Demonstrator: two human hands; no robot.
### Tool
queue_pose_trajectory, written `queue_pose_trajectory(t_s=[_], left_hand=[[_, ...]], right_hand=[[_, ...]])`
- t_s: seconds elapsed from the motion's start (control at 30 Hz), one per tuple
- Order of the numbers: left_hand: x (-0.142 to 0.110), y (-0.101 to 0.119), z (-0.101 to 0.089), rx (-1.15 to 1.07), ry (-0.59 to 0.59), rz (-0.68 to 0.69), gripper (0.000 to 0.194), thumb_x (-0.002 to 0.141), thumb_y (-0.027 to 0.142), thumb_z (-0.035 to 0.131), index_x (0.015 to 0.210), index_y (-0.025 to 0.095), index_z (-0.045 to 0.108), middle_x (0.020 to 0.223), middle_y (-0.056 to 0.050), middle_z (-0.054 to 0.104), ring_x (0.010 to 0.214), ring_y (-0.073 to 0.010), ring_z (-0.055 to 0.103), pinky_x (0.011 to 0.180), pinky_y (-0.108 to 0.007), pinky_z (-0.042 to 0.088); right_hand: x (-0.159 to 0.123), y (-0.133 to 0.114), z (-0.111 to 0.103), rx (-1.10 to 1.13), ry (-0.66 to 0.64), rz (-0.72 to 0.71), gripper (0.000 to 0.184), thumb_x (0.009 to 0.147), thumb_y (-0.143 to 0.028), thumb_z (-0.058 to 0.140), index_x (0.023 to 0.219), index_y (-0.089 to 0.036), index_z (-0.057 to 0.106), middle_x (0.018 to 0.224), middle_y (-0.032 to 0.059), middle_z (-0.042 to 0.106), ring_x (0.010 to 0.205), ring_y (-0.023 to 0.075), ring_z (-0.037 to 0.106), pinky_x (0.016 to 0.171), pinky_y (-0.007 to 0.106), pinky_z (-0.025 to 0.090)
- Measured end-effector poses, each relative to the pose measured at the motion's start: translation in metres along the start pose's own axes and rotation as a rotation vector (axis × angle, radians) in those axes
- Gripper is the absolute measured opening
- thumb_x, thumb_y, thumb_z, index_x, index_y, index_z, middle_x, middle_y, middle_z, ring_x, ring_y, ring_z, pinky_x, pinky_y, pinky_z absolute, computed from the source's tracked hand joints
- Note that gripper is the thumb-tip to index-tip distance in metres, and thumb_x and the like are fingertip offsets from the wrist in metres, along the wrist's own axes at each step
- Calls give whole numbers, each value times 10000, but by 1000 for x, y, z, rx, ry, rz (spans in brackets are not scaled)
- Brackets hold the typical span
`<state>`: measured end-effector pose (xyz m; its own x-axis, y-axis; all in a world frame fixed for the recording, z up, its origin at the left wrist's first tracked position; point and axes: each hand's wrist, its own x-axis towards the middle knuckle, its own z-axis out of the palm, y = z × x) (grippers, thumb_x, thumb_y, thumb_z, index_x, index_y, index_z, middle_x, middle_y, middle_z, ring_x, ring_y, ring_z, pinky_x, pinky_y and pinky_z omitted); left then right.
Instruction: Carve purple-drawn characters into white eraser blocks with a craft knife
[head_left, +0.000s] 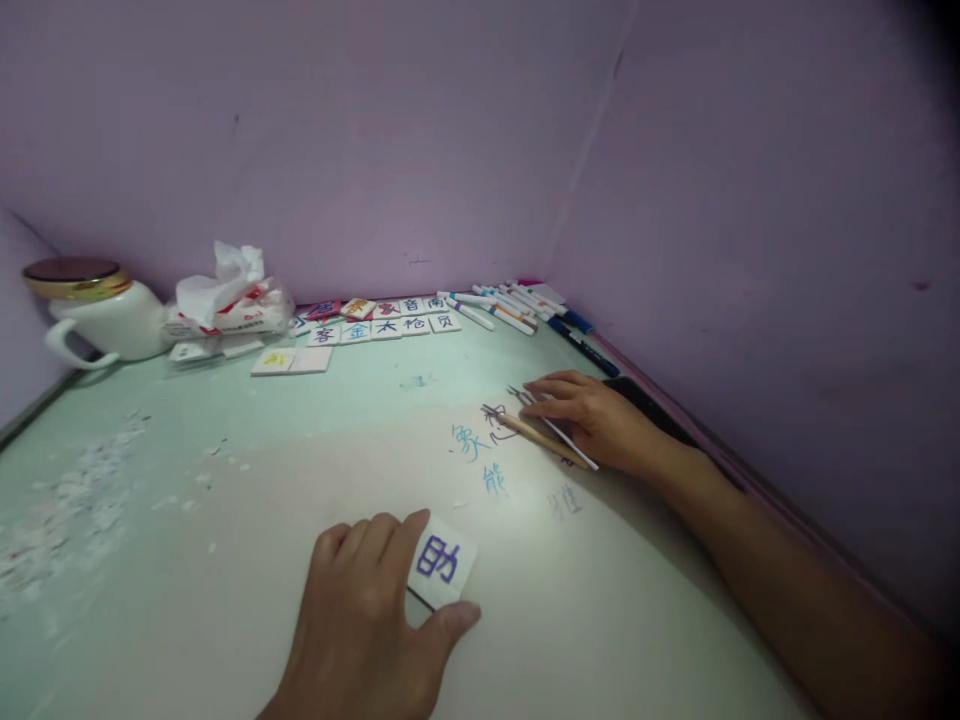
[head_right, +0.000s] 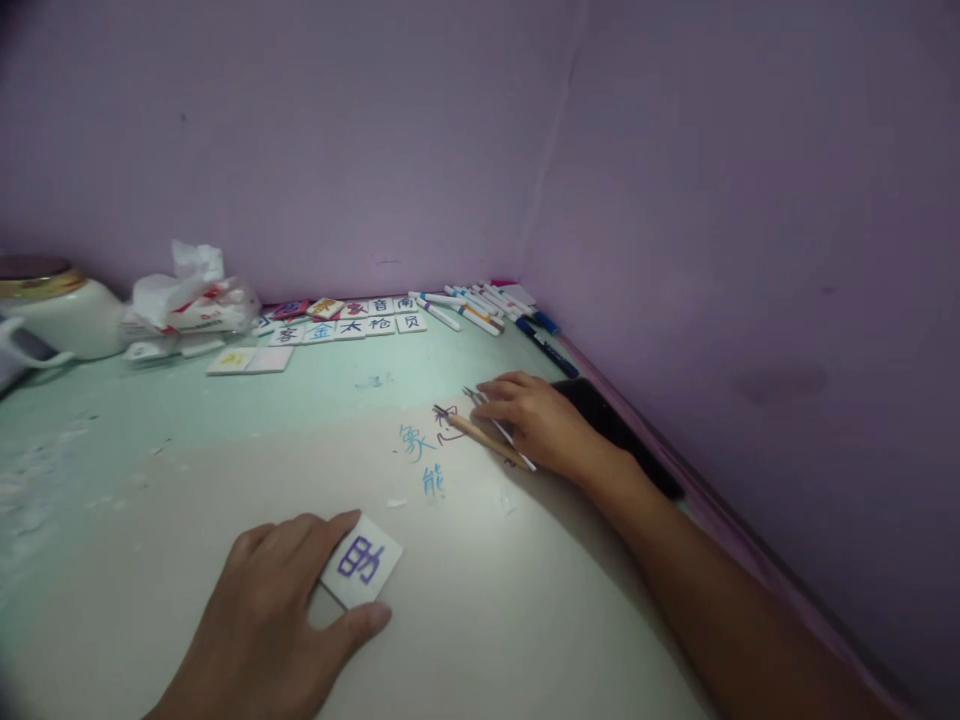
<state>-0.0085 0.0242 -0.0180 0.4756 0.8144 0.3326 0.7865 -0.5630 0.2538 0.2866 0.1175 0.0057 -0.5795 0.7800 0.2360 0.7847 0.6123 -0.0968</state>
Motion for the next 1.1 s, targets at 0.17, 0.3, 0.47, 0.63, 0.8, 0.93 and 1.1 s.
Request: queue_pose_trajectory(t_s=[0.17, 0.3, 0.47, 0.63, 0.8, 0.93, 1.1], left_hand=[[1, 6, -5, -54, -50, -62, 473, 723, 393, 665, 1091, 134, 518, 853, -68, 586, 792, -249, 536, 783, -458, 344], [0, 12, -8, -85, -128, -92, 584, 709, 451, 661, 1151, 99, 515, 903, -94, 581, 826, -260, 513, 828, -484, 330], [0, 8, -14, -119, -228, -120, 713, 702, 430, 671, 1281, 91, 429, 970, -102, 567, 886, -267, 490, 884, -496, 309], [14, -5, -30, -188, -487, -114, 641, 731, 346, 639, 1311, 191, 416, 999, -67, 579, 868, -252, 486, 821, -445, 362], [21, -8, -33, -218, -535, -144, 397, 738, 354, 629, 1099, 213, 545, 929, -46, 592, 796, -229, 483, 758, -406, 377], [15, -7, -24, -211, -386, -134, 363, 691, 367, 672, 984, 190, 550, 909, -56, 578, 764, -214, 478, 725, -389, 377], [11, -8, -19, -263, -270, -77, 358, 651, 321, 698, 944, 188, 541, 938, -64, 554, 779, -216, 482, 707, -379, 377]], right_hand=[[4, -33, -10, -140, -11, 153, 236, 858, -217, 496, 973, -216, 703, 976, 71, 691, 892, 257, 562, 715, 376, 402], [8, -45, -5, -240, -64, 206, 202, 849, -303, 533, 856, -192, 702, 906, 79, 690, 832, 267, 558, 668, 371, 360], [4, -53, 4, -222, -36, 251, 198, 861, -249, 486, 795, -158, 649, 842, 112, 681, 812, 278, 574, 682, 388, 387], [-14, -87, -12, 209, -94, 290, 160, 858, -184, 440, 924, -205, 583, 766, 34, 680, 620, 170, 607, 544, 278, 432], [-28, -113, -23, 280, -148, 108, 221, 845, -141, 418, 924, -231, 604, 748, 17, 661, 611, 166, 612, 531, 275, 443], [-30, -118, -21, 298, -126, 51, 268, 821, -108, 446, 961, -258, 618, 763, 1, 670, 623, 158, 626, 533, 259, 452], [-32, -118, -18, 300, -66, 44, 250, 816, -106, 480, 955, -243, 636, 752, 7, 678, 615, 150, 634, 517, 247, 452]])
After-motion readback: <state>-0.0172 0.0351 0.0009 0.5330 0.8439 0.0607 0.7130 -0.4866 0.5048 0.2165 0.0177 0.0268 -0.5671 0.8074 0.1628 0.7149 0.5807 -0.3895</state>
